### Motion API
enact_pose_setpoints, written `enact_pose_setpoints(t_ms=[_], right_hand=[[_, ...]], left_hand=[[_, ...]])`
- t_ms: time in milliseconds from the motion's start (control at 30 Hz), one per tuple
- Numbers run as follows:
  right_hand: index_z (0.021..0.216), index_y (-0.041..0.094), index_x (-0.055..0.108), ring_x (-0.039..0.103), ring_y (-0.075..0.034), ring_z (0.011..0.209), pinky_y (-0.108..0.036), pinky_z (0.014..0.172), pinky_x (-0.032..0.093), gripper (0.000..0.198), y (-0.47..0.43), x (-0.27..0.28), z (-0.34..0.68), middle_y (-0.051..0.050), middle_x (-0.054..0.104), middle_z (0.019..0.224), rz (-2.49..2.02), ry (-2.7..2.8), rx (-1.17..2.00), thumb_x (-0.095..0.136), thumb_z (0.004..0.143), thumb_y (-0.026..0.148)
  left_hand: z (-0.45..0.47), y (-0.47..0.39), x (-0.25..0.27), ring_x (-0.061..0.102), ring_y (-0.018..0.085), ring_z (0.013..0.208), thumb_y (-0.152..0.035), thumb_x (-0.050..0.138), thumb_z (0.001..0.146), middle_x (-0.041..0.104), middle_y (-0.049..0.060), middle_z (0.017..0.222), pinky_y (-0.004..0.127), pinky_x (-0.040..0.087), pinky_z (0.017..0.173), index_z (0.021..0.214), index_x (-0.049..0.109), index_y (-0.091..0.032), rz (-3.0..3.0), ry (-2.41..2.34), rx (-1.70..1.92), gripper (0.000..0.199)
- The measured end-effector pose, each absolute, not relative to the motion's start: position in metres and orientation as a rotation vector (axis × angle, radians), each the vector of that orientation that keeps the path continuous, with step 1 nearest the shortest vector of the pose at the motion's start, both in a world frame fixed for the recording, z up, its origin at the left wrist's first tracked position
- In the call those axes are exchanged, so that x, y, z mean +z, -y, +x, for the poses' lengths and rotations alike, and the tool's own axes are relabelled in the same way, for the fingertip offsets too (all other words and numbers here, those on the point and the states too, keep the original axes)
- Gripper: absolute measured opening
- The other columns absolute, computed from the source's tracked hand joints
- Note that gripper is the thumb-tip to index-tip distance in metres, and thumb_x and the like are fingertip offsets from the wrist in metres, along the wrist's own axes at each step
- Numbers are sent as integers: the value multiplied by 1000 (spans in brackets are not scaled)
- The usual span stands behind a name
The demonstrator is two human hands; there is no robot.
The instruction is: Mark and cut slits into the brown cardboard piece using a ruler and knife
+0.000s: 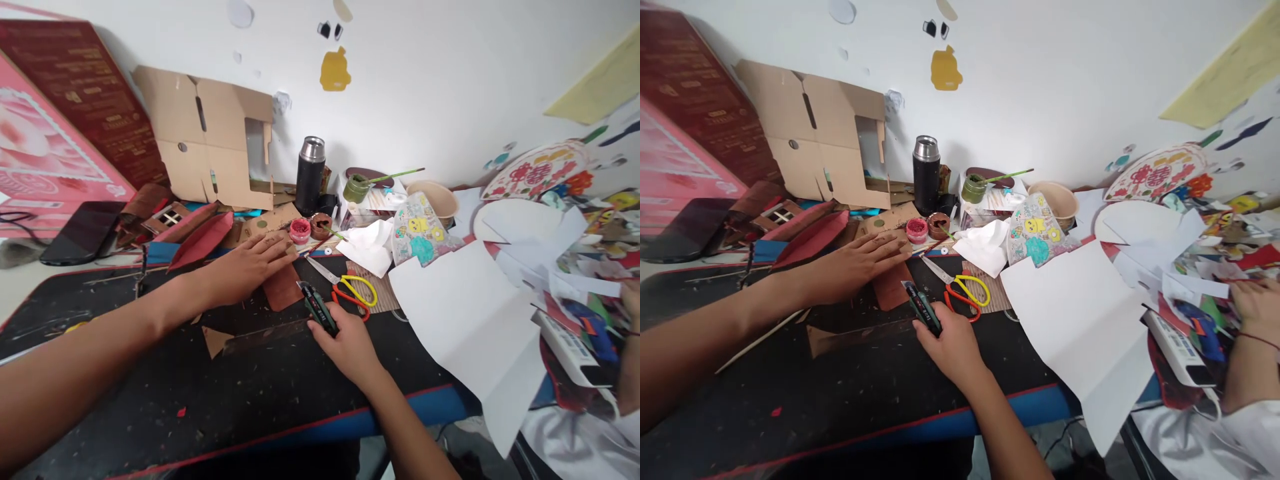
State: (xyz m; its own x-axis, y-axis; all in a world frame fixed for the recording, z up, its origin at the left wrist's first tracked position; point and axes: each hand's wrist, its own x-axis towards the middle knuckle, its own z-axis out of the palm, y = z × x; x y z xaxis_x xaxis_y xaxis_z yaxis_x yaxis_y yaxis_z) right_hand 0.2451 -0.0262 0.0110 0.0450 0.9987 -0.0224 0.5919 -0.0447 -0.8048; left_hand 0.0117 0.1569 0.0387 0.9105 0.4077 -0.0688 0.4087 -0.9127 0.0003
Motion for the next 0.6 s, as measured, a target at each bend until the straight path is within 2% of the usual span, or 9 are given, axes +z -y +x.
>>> enact_pose_setpoints(t_ms=[167, 300, 467, 533, 600], right_hand=[[92, 23, 66, 57, -19, 66, -27, 63, 39, 19, 25, 11, 245, 1, 60, 72, -1699, 1585, 865, 64, 92, 42], [95, 23, 68, 57, -19, 66, -27, 64, 40, 20, 25, 12, 246, 0, 63, 75, -1698, 1557, 892, 64, 93, 42], [95, 22, 69, 59, -19, 68, -27, 65, 42, 20, 25, 14, 246, 0, 65, 76, -1690, 1547, 906, 64, 93, 42], [96, 23, 69, 58, -18, 66, -27, 63, 41, 20, 25, 13, 246, 0, 66, 76, -1702, 1539, 917, 65, 93, 42], [96, 23, 69, 55, -18, 61, -27, 60, 39, 20, 25, 12, 246, 1, 65, 74, -1717, 1530, 923, 65, 93, 43]], left_hand=[[17, -177, 37, 17, 29, 166, -2, 56, 70, 30, 13, 177, 53, 14, 133, 166, 31, -23, 3012, -593, -144, 101], [23, -178, 39, 27, 32, 162, -6, 58, 73, 41, 17, 170, 53, 17, 132, 159, 42, -18, 3012, -583, -201, 89], [18, -170, 53, 42, 34, 152, -10, 60, 75, 61, 16, 151, 52, 25, 128, 144, 57, -17, 2984, -636, -181, 69], [12, -164, 60, 47, 35, 145, -19, 70, 74, 64, 14, 144, 51, 29, 125, 137, 61, -19, 2954, -655, -154, 64], [4, -154, 64, 47, 35, 143, -29, 74, 76, 65, 14, 142, 50, 28, 126, 137, 60, -20, 2940, -703, -97, 63]])
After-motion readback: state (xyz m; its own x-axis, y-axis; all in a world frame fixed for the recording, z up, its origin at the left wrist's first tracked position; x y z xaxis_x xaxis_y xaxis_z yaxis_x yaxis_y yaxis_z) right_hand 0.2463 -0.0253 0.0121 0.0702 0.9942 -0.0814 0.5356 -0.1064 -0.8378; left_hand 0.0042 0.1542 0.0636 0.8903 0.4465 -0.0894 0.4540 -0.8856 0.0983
